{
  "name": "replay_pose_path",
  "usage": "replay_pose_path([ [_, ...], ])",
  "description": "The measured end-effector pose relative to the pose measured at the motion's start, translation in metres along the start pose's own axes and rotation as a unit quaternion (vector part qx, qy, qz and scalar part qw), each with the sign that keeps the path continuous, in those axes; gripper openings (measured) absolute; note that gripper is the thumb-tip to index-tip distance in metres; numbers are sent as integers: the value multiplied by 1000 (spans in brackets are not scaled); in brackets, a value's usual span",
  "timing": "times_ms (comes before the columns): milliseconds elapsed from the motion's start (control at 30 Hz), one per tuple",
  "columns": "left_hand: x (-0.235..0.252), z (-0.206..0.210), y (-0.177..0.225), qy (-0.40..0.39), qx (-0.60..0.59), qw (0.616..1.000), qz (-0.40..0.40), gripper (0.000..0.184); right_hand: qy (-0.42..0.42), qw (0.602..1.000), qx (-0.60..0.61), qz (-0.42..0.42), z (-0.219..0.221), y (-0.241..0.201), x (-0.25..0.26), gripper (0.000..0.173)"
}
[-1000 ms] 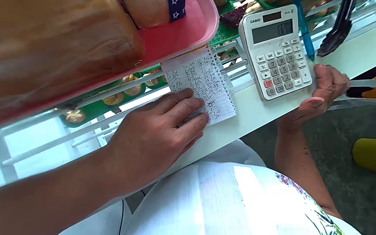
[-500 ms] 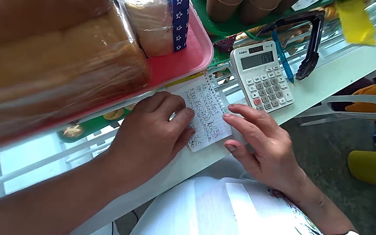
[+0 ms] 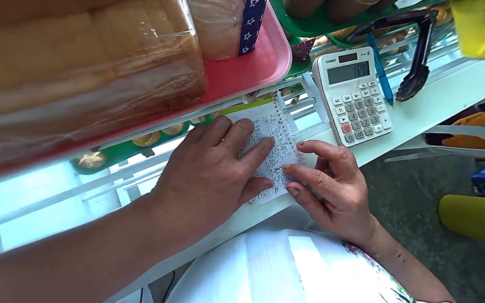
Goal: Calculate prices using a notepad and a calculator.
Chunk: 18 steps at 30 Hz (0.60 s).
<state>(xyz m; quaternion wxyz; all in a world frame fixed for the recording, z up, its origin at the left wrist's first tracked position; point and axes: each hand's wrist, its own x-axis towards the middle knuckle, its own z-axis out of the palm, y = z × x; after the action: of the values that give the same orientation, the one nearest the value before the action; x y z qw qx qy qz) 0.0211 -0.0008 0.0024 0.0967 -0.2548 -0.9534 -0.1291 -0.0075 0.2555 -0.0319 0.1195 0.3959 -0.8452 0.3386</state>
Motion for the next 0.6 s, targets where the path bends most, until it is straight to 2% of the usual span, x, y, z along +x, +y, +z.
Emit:
replay_pose_path([
  [100, 1, 1, -1, 1, 0, 1000, -6, 58, 9, 1000, -9, 0, 3, 2, -1, 25],
  [300, 2, 3, -4, -23, 19, 999, -36, 74, 12, 1000, -16, -3, 3, 5, -3, 26],
  [600, 1, 4, -5, -34, 14, 998, -52, 78, 16, 999, -28, -17, 4, 7, -4, 27],
])
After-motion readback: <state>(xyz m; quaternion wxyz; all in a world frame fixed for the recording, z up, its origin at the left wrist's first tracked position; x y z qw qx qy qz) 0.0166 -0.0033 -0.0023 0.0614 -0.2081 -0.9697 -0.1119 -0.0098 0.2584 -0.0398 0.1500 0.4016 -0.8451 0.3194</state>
